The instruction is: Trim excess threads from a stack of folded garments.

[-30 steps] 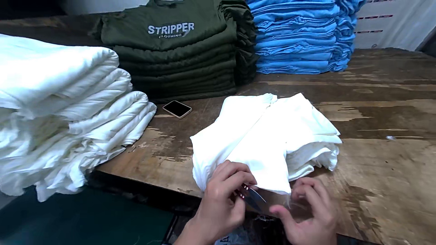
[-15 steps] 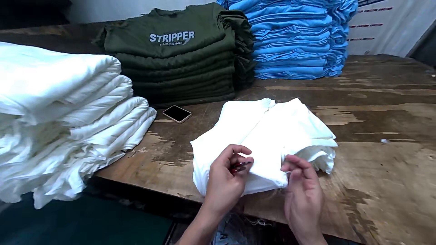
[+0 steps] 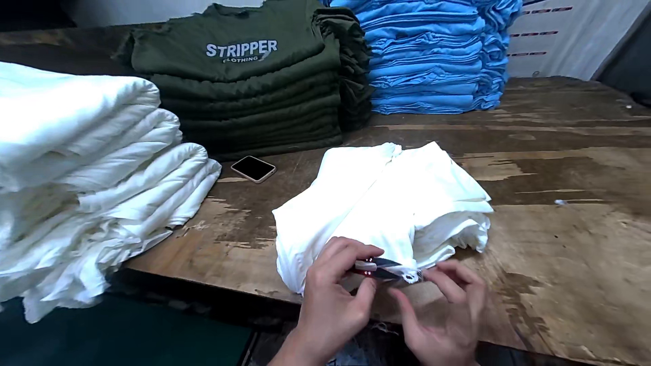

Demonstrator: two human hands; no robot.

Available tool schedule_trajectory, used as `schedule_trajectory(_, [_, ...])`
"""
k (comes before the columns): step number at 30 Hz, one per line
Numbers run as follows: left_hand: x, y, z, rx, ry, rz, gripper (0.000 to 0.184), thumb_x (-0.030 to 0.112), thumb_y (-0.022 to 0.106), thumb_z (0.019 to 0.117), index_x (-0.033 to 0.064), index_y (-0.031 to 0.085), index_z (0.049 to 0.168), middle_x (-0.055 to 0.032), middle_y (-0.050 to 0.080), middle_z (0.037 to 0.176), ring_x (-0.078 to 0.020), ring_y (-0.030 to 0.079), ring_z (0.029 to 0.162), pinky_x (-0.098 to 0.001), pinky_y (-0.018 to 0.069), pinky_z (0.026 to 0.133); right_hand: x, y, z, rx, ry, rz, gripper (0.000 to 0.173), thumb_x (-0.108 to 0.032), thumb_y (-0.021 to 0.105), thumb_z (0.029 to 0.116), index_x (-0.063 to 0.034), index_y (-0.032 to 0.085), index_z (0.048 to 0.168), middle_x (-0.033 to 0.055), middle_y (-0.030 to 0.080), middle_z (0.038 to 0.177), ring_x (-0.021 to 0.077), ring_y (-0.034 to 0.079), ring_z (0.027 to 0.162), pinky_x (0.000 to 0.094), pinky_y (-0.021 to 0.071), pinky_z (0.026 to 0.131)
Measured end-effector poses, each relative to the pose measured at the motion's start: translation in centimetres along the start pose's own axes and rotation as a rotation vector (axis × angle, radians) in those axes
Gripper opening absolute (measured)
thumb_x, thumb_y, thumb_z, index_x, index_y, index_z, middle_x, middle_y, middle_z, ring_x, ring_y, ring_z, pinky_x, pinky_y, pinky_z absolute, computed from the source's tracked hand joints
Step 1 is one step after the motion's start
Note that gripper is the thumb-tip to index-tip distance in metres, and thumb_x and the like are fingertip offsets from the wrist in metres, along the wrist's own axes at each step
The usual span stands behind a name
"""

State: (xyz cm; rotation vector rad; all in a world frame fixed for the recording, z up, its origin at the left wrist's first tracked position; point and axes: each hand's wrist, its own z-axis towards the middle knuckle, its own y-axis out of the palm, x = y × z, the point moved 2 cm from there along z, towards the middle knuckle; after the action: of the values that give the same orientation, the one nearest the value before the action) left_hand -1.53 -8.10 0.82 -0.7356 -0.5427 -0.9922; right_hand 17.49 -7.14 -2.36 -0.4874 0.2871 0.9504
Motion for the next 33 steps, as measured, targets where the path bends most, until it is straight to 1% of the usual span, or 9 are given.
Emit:
schedule_trajectory(2, [0.3,-0.1,0.0,0.016,0.076,0.109,0.031,0.035,0.079,0.0886,0.02,0.077,0.115,0.005,0.07,0.106,-0.0079,0.066,0.098,-0.0277,0.0589,0.082,0.4,0.7,0.3,0.027,-0.05,0.039,0.025,-0.024,0.077,0.091,-0.0212,0.072,0.115,0.0023,0.059,0.114,0.0084,0.06,0.106,0.0236,0.053,0.094])
schedule_trajectory(4, [0.7,-0.2,-0.3,0.06,0.234,0.258,0.021,0.036,0.073,0.0933,0.0233,0.08,0.109,0.0056,0.073,0.098,-0.0093,0.062,0.089,-0.0317,0.0499,0.08,0.8,0.3,0.0,0.05,-0.112,0.104,0.014,-0.012,0.071,0.093,-0.0167,0.078,0.104,-0.0003,0.069,0.099,0.0095,0.066,0.097,0.0259,0.0567,0.088])
schedule_trajectory(6, [1.1,-0.4,-0.9,0.109,0.397,0.407,0.015,0.028,0.068,0.0958,0.0251,0.077,0.107,0.005,0.073,0.094,-0.0119,0.059,0.082,-0.0339,0.0436,0.077,0.8,-0.5,-0.3,0.039,-0.151,0.12,0.01,-0.013,0.07,0.0947,-0.0168,0.075,0.102,-0.0041,0.063,0.097,0.0073,0.062,0.094,0.0239,0.0542,0.088])
schedule_trajectory(11, [1.9,1.2,-2.1,0.136,0.598,0.597,0.022,0.017,0.065,0.0974,0.0189,0.073,0.118,-0.0001,0.068,0.098,-0.0167,0.054,0.087,-0.0361,0.0382,0.087,0.2,-1.2,-0.7,0.036,-0.163,0.087,0.005,-0.019,0.069,0.0964,-0.0192,0.071,0.101,-0.0051,0.058,0.097,0.005,0.059,0.094,0.0213,0.0505,0.091])
schedule_trajectory(15, [1.4,2.0,-1.9,0.153,0.596,0.616,0.018,0.017,0.067,0.0954,0.0175,0.075,0.111,0.0,0.07,0.095,-0.0165,0.055,0.086,-0.0352,0.0387,0.085,0.0,-0.7,-0.9,0.05,-0.096,0.093,0.007,-0.027,0.072,0.0942,-0.02,0.07,0.096,-0.0053,0.061,0.098,0.006,0.061,0.096,0.0233,0.0522,0.091])
schedule_trajectory(19, [1.1,1.8,-2.0,0.184,0.55,0.632,0.019,0.019,0.068,0.0956,0.0197,0.075,0.113,0.0004,0.07,0.099,-0.0162,0.056,0.086,-0.0363,0.0385,0.085,-0.2,-1.1,-0.2,-0.08,0.189,0.012,0.05,-0.059,0.065,0.0926,-0.0118,0.07,0.109,0.0082,0.062,0.115,0.0114,0.06,0.109,0.0246,0.0516,0.086])
schedule_trajectory(23, [1.0,1.6,-2.4,0.205,0.549,0.627,0.017,0.018,0.067,0.095,0.0201,0.075,0.11,0.0017,0.07,0.097,-0.0158,0.055,0.086,-0.0357,0.0379,0.085,-0.6,-0.5,-0.2,-0.067,0.303,0.172,0.018,-0.028,0.072,0.0934,-0.0122,0.077,0.086,0.0071,0.065,0.108,0.0099,0.063,0.106,0.021,0.0555,0.089])
schedule_trajectory(28, [1.5,2.1,-2.1,0.196,0.573,0.624,0.024,0.017,0.066,0.0962,0.0205,0.072,0.119,-0.0009,0.068,0.105,-0.0158,0.054,0.088,-0.0353,0.0383,0.084,-1.2,-1.2,-0.7,-0.044,0.284,0.212,0.012,-0.028,0.074,0.0934,-0.0169,0.078,0.089,0.0031,0.064,0.106,0.0068,0.062,0.104,0.0189,0.0535,0.089])
schedule_trajectory(33, [1.5,2.8,-1.7,0.115,0.592,0.607,0.02,0.016,0.066,0.0962,0.0179,0.075,0.114,-0.0011,0.07,0.101,-0.0167,0.057,0.087,-0.0352,0.0398,0.083,-1.0,-1.2,-0.7,-0.029,0.28,0.225,0.008,-0.028,0.076,0.0913,-0.0212,0.081,0.089,0.0018,0.063,0.105,0.0051,0.06,0.101,0.017,0.0518,0.086])
